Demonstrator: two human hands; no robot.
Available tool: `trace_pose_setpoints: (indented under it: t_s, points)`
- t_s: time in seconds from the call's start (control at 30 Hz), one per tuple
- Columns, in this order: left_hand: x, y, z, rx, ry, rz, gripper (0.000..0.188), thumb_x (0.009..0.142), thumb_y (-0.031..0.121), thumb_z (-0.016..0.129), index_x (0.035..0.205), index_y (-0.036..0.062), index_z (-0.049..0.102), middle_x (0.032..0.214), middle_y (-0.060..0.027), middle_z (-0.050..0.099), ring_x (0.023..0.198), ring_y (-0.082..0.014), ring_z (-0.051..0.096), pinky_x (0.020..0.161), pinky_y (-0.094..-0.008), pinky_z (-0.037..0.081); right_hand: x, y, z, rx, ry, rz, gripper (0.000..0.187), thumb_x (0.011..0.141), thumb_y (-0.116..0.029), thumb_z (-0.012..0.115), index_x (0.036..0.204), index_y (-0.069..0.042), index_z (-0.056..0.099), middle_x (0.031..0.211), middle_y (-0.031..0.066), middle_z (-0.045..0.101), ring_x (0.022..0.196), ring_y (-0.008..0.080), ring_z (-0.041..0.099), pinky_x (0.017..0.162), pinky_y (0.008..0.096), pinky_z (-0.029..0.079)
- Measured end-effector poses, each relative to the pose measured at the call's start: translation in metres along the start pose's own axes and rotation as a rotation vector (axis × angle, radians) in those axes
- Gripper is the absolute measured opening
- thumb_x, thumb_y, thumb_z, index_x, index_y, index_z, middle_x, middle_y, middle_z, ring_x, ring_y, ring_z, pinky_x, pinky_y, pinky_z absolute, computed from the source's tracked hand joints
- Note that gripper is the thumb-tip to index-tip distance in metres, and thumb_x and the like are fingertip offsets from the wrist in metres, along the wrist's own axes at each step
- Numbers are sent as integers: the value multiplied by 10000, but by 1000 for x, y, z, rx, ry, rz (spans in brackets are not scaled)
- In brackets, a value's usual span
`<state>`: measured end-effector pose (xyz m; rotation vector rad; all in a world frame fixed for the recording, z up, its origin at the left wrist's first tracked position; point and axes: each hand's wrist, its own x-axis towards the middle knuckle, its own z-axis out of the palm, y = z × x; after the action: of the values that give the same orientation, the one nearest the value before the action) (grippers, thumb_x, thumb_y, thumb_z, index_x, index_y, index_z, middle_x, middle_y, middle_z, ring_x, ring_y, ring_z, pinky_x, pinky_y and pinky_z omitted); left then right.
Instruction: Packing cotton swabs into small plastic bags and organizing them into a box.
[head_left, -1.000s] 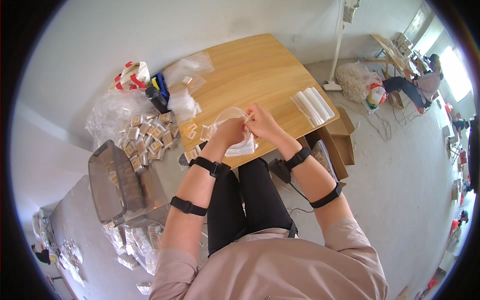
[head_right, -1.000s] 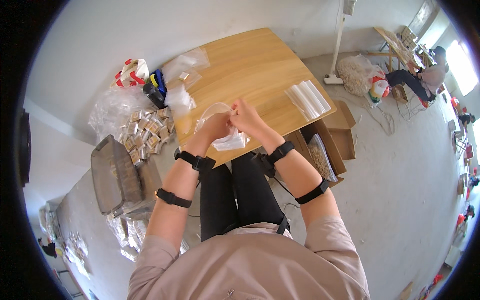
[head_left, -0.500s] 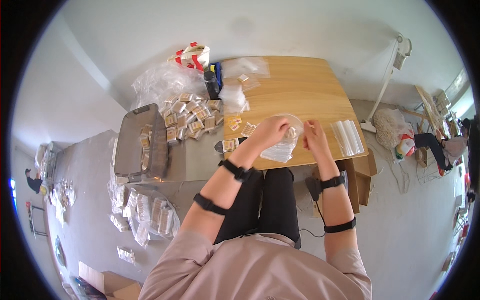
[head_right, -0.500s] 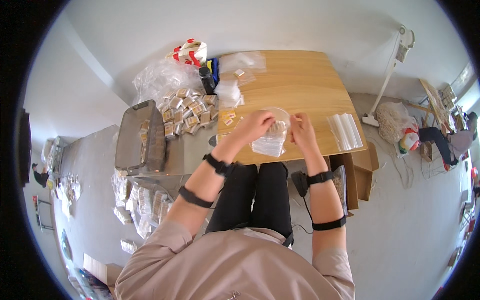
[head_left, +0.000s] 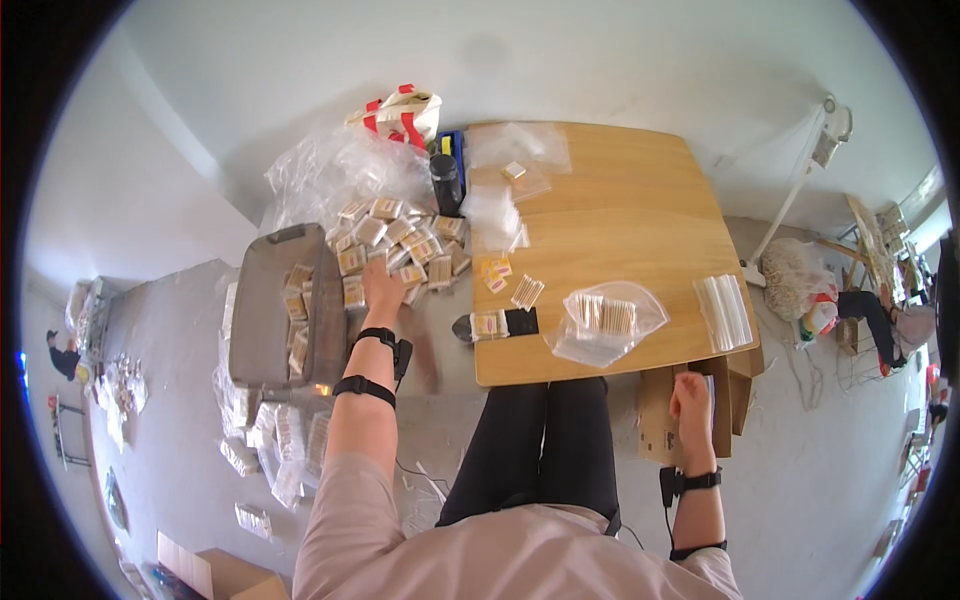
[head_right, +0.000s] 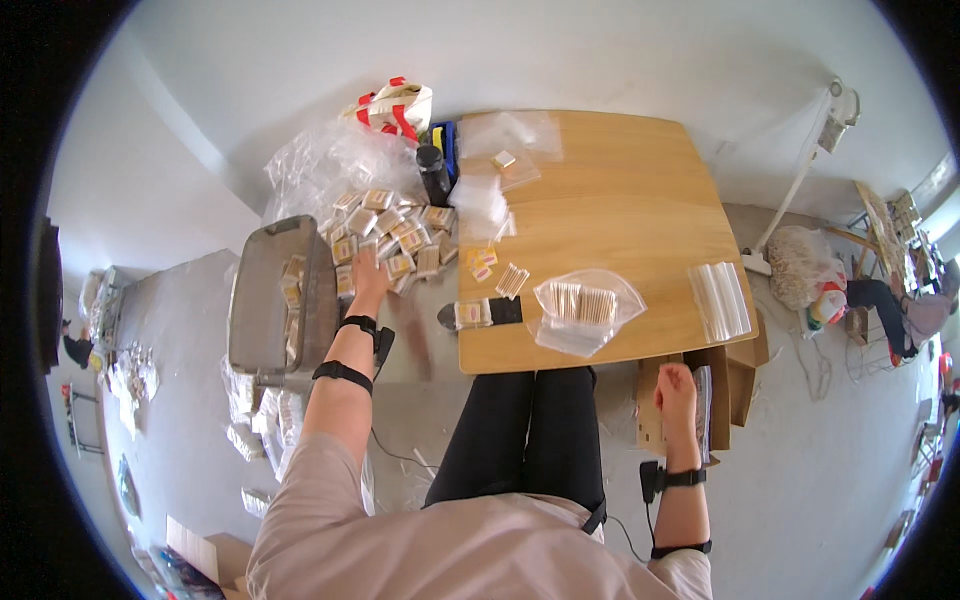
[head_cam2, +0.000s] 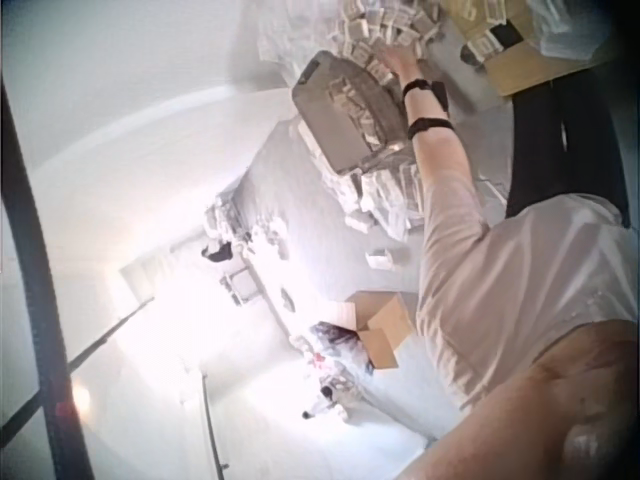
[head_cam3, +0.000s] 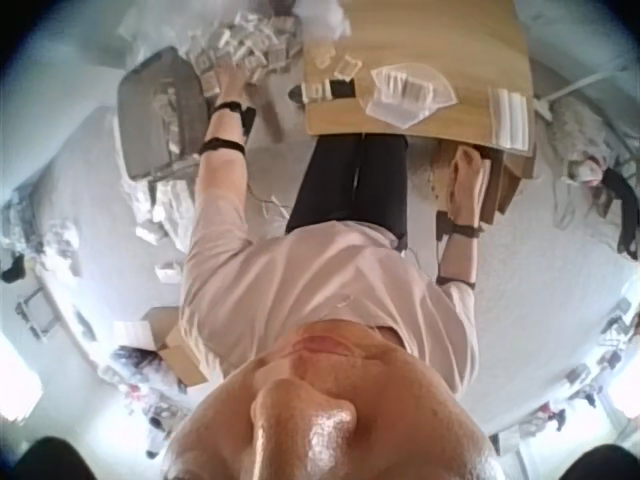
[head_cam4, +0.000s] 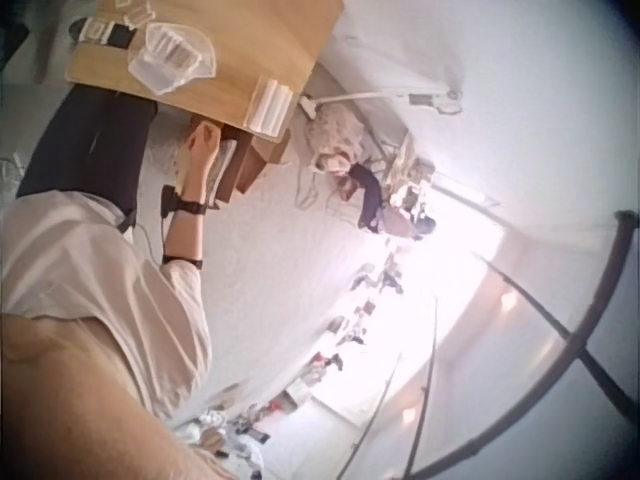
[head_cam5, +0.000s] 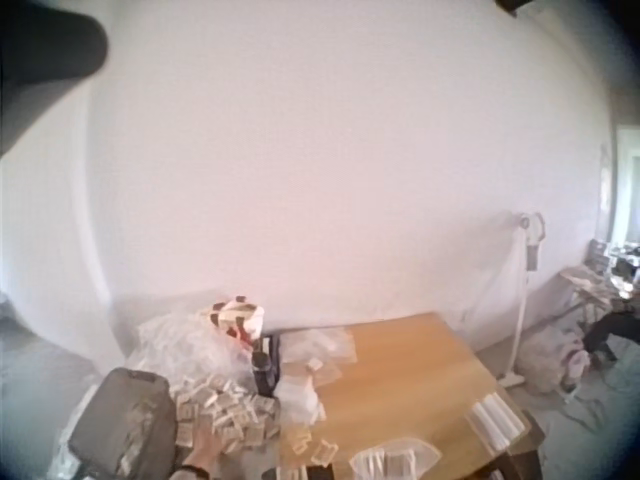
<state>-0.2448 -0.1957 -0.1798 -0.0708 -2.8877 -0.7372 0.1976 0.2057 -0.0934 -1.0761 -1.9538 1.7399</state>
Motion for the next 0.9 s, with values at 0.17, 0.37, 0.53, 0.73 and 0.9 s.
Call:
trace_pose_setpoints:
  t_s: [0.17,0.37,0.53,0.73,0.9]
  points:
    - [17,-25,31,160,3,-26,512,850,101,556,1337,38,411,1365,-234,412,1263,-398,404,1073,-437,333,-26,48,4,26,-29,124,54,936,-111,552,961,-63,554,619,-2,490,450,81,464,378,226,339]
    - [24,-32,19,-30,98,51,322,887,125,505,1189,14,518,1028,-254,612,970,-438,567,840,-497,455,-30,41,55,-19,-223,173,75,933,-118,557,963,-51,564,689,3,536,517,75,495,429,218,385]
    - [-12,0,-19,-214,255,82,326,898,186,575,1157,-5,521,958,-226,629,861,-388,618,759,-452,492,-31,-26,126,-111,-483,62,95,916,-88,561,994,-38,582,745,32,552,632,127,558,554,263,484]
    - [-149,154,-84,-1350,-485,-151,272,977,226,528,1179,45,526,1012,-40,639,874,-99,617,676,-212,473,-43,-115,163,-531,-261,-951,424,761,-33,682,1167,-42,559,1100,148,564,997,278,594,781,331,524]
    - [-222,214,-92,-1494,-657,-43,279,999,246,484,1175,32,521,1063,-58,621,937,-105,602,794,-219,473,-36,-135,157,-768,-197,-1195,536,775,1,607,1297,-8,486,1268,190,506,1203,352,499,933,420,474]
